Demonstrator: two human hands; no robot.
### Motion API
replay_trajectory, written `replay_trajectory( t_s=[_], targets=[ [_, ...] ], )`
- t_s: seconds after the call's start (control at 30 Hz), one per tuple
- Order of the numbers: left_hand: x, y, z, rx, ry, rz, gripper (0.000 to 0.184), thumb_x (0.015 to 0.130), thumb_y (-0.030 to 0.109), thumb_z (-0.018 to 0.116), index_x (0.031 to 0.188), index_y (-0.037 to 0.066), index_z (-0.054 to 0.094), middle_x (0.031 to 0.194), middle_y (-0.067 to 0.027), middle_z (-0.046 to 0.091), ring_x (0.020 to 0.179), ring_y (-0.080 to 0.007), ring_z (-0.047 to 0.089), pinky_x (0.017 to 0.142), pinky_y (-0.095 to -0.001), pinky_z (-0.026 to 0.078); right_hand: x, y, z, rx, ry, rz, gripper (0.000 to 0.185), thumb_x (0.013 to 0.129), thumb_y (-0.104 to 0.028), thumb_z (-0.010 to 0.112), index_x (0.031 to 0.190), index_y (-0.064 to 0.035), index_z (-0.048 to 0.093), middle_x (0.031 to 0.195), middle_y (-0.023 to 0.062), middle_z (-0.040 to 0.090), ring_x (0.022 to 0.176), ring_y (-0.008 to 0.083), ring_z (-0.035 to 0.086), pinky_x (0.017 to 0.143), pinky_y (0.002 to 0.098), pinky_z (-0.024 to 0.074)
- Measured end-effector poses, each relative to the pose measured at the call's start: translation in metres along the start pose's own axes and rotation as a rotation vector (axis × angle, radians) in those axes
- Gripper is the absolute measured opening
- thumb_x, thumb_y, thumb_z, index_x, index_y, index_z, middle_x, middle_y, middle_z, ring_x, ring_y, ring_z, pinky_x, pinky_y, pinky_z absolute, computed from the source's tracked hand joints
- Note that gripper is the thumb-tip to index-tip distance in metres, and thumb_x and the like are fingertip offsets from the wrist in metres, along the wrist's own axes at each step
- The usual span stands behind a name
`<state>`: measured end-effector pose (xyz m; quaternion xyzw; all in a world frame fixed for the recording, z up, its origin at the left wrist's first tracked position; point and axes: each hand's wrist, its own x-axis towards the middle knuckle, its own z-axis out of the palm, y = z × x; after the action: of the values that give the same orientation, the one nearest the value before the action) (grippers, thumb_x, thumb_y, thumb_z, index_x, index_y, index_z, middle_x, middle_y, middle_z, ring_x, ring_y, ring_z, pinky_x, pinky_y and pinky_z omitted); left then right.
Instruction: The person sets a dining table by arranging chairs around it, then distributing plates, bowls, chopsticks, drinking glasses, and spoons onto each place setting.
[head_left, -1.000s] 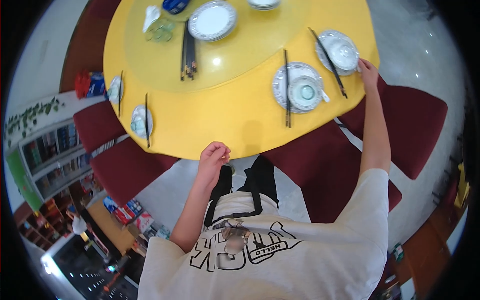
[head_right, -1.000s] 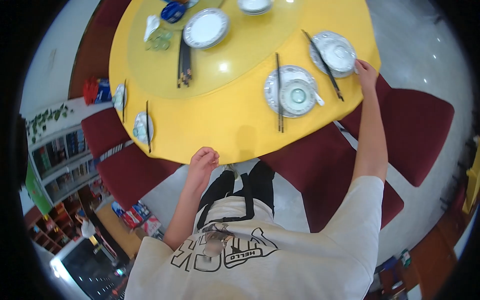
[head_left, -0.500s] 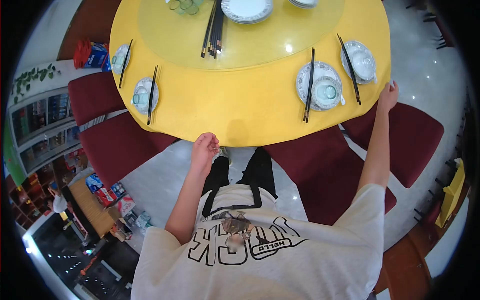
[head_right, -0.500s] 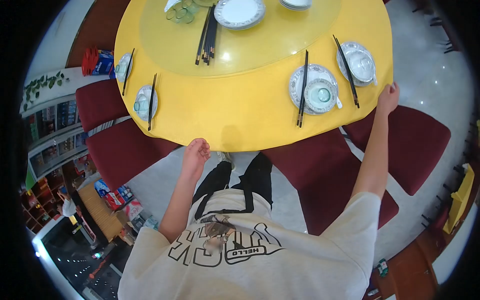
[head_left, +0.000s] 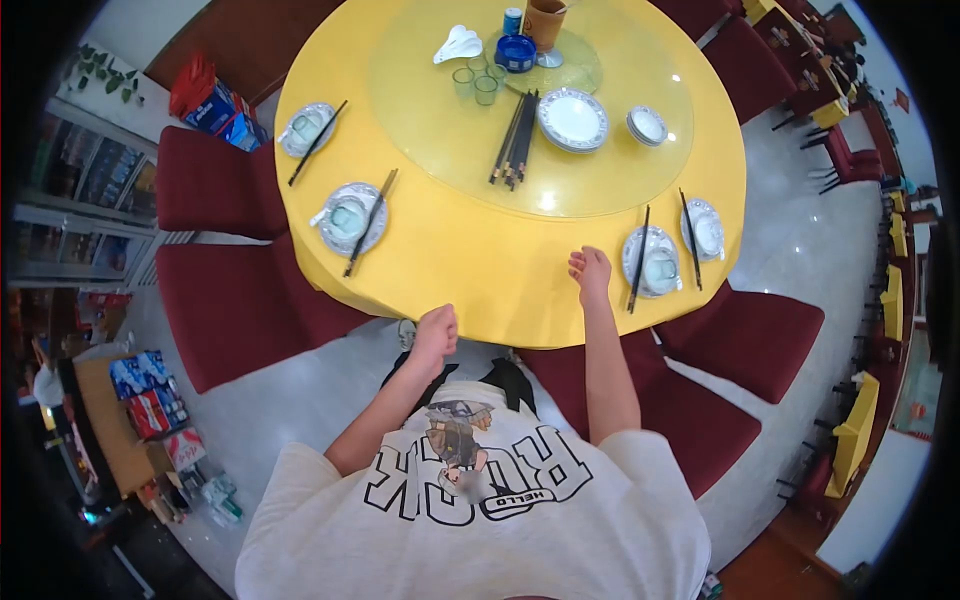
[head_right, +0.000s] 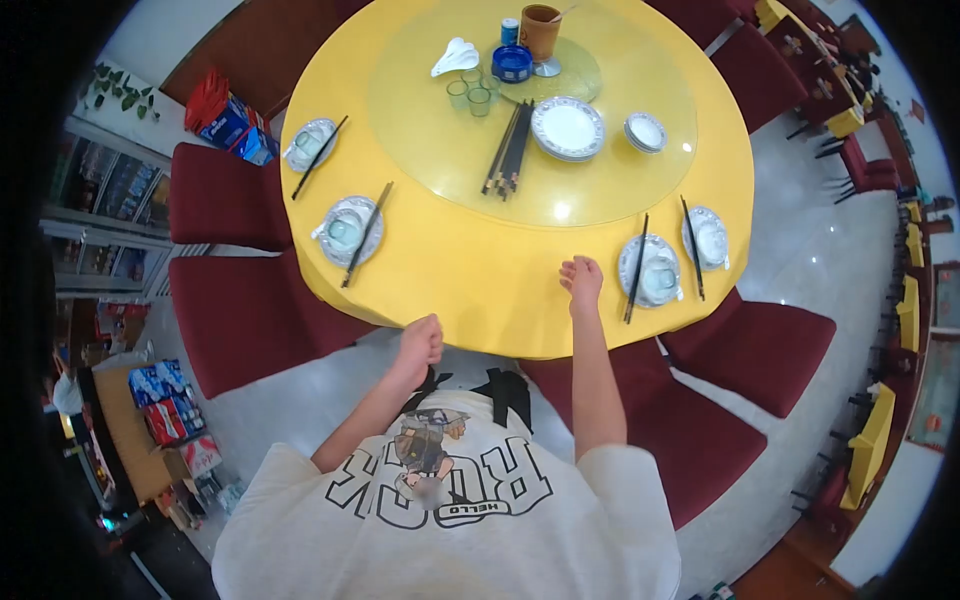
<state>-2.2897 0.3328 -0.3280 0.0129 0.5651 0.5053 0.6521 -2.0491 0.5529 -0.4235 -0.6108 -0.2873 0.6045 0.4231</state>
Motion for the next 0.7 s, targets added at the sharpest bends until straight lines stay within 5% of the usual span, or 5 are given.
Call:
replay_trajectory(
  t_s=[0.03, 0.1, 0.13, 0.4, 0.7],
  targets=[
    [-0.006, 0.003, -0.011, 0.015, -0.014, 0.0, 0.025, 0.099, 0.023, 0.043, 0.076, 0.011, 0.043, 0.057, 0.006, 0.029, 0.045, -0.0058, 0.025, 0.04, -0.0228, 0.02, -0.003, 0.008, 0.018, 0.005, 0.007, 0.052, 0.022, 0.092, -0.02, 0.054, 0.106, -0.0029, 0.054, 0.086, 0.0087, 0.062, 0.074, 0.0172, 0.061, 0.06, 0.0285, 0.049],
    [-0.006, 0.024, -0.039, 0.2, -0.103, 0.039, 0.01, 0.097, 0.016, 0.046, 0.096, 0.008, 0.05, 0.058, 0.0067, 0.03, 0.046, -0.0041, 0.026, 0.041, -0.022, 0.021, 0.003, 0.016, 0.048, -0.004, 0.001, 0.04, 0.023, 0.092, -0.018, 0.053, 0.109, -0.0025, 0.052, 0.088, 0.0093, 0.062, 0.077, 0.0183, 0.061, 0.062, 0.0295, 0.0493],
    [-0.004, 0.034, -0.059, 0.202, -0.181, 0.012, 0.018, 0.094, 0.011, 0.048, 0.111, 0.006, 0.049, 0.06, 0.0059, 0.036, 0.047, -0.0034, 0.029, 0.042, -0.0213, 0.024, -0.002, 0.017, 0.061, -0.043, -0.01, 0.059, 0.025, 0.092, -0.016, 0.052, 0.113, -0.0021, 0.05, 0.091, 0.0099, 0.062, 0.081, 0.0194, 0.061, 0.065, 0.0305, 0.0495],
    [0.013, 0.085, -0.171, 0.471, -0.247, 0.059, 0.009, 0.087, 0.006, 0.052, 0.095, 0.005, 0.055, 0.066, 0.0037, 0.047, 0.055, -0.0046, 0.043, 0.049, -0.0196, 0.034, -0.145, 0.122, 0.177, 0.063, -0.13, 0.237, 0.004, 0.082, -0.004, 0.059, 0.085, -0.0067, 0.057, 0.081, 0.004, 0.058, 0.073, 0.0146, 0.058, 0.059, 0.0294, 0.0497],
    [0.049, 0.129, -0.167, 0.417, -0.266, 0.103, 0.005, 0.088, 0.008, 0.055, 0.092, 0.006, 0.057, 0.065, 0.0032, 0.047, 0.054, -0.0054, 0.044, 0.049, -0.0205, 0.035, -0.108, 0.115, 0.151, 0.119, 0.01, 0.293, 0.017, 0.088, -0.016, 0.056, 0.104, -0.0119, 0.052, 0.087, 0.0045, 0.061, 0.08, 0.018, 0.059, 0.067, 0.0344, 0.0505]
  ],
)
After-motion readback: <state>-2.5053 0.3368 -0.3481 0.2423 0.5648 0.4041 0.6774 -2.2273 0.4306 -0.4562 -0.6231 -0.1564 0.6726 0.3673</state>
